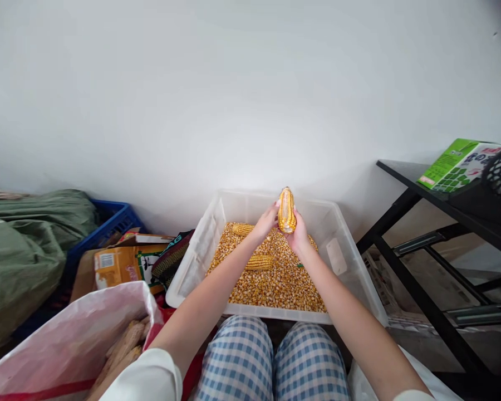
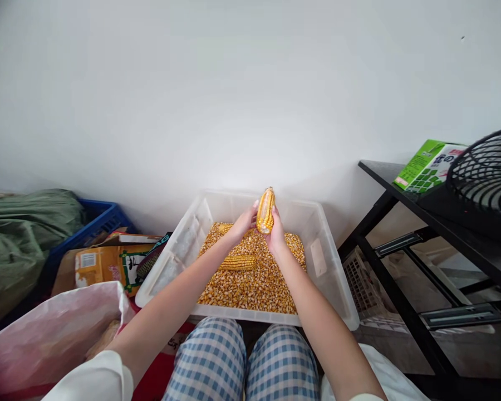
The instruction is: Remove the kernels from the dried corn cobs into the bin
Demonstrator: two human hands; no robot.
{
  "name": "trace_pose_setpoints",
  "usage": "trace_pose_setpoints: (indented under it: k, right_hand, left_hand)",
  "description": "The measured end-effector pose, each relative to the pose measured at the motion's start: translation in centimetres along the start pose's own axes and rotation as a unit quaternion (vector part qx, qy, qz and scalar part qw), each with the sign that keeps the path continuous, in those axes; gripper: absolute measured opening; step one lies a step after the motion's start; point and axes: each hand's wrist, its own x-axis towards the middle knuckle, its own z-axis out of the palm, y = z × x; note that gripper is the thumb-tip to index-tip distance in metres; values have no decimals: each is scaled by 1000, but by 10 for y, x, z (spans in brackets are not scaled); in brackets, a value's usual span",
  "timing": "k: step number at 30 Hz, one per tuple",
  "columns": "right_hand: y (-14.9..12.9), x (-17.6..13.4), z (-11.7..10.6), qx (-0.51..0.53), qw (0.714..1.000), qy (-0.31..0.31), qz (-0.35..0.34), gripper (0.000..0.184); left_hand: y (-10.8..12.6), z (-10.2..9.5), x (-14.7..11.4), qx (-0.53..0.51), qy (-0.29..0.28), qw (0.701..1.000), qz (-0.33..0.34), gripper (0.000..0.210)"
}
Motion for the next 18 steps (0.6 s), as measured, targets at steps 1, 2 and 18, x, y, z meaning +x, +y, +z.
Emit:
trace_pose_setpoints:
  k: [1,2,18]
  right_hand:
    - [0,1,-1,0,1000,11,-6,42]
    - [0,1,-2,-2,1000,21,-15,42]
    - [-7,-3,0,6,1000,14,-13,41]
  left_hand:
    - [-1,4,-2,36,6,999,30,71]
    - [-3,9,-5,76,16,995,63,73]
    - [-14,10,-1,-111,76,991,17,57]
